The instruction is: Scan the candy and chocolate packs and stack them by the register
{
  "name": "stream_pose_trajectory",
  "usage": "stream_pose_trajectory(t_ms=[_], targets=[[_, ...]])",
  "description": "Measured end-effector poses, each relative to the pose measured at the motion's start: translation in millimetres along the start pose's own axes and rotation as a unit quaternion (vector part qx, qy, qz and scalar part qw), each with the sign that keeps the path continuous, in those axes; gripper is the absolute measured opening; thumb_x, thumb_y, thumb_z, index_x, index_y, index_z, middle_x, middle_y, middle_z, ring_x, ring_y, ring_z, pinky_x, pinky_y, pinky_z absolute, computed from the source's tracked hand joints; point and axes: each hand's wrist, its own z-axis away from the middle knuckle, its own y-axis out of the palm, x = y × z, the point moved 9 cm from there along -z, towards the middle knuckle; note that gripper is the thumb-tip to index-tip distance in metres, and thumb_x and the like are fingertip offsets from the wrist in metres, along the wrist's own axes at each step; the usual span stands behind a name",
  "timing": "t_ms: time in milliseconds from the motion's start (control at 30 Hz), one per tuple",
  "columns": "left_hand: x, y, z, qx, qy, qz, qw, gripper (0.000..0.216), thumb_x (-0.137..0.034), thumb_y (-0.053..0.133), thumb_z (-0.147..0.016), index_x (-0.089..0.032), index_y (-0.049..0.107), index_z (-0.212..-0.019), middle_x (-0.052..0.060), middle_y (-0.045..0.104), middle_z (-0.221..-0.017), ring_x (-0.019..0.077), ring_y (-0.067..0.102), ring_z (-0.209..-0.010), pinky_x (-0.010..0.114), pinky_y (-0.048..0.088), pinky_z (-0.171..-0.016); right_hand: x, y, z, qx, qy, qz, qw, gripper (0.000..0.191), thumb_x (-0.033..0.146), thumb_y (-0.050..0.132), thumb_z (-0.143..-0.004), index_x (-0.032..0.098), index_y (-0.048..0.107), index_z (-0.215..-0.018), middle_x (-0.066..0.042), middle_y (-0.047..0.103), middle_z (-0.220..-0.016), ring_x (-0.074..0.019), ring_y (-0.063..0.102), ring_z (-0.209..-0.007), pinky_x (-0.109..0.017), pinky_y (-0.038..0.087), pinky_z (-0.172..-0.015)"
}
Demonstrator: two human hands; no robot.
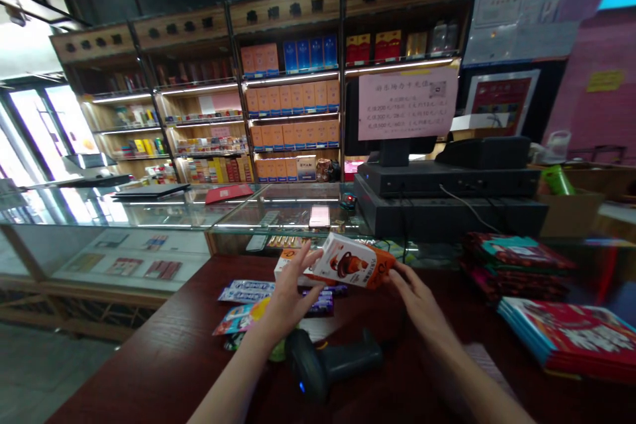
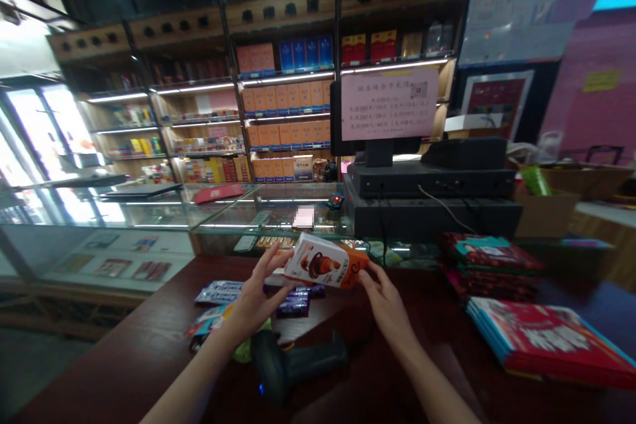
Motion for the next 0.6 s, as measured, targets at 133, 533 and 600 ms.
stream_pose_trajectory(t_ms=[133, 533, 600], targets=[[-4.0, -2.5, 2.2, 0.004, 0.016, 0.008, 1.000, 0.080, -0.021, 0.062, -0.087, -0.031, 0.018, -0.154, 0.007, 0.055, -0.144, 0.0238, 0.041, -0.142, 0.048, 0.030, -0.118, -5.5, 0.0, -0.5, 0.002, 0.009, -0.024, 1.000, 0.055, 0.059, 0.063, -0.081, 0.028, 0.058, -0.126, -0.007, 0.075, -0.115, -0.0309, 0.068, -0.113, -0.046, 0.051, -0.103], [-13.1, -9.7, 4.2, -0.062, 0.080, -0.011, 0.995, 0.059, -0.024, 0.056, -0.094, -0.028, 0.033, -0.148, 0.007, 0.066, -0.131, 0.0211, 0.057, -0.127, 0.040, 0.042, -0.109, -16.9, 13.4, 4.4, 0.025, 0.056, -0.098, 0.993, 0.049, 0.059, 0.063, -0.081, 0.028, 0.055, -0.118, -0.010, 0.074, -0.116, -0.0313, 0.070, -0.110, -0.048, 0.055, -0.096], [-17.4, -12.7, 4.2, -0.075, 0.083, -0.004, 0.994, 0.057, -0.025, 0.058, -0.094, -0.027, 0.036, -0.146, 0.007, 0.067, -0.129, 0.0209, 0.061, -0.123, 0.038, 0.046, -0.105, -18.2, 16.1, 5.1, 0.033, 0.069, -0.123, 0.989, 0.047, 0.059, 0.063, -0.081, 0.028, 0.056, -0.116, -0.010, 0.073, -0.118, -0.0311, 0.069, -0.110, -0.047, 0.055, -0.095]])
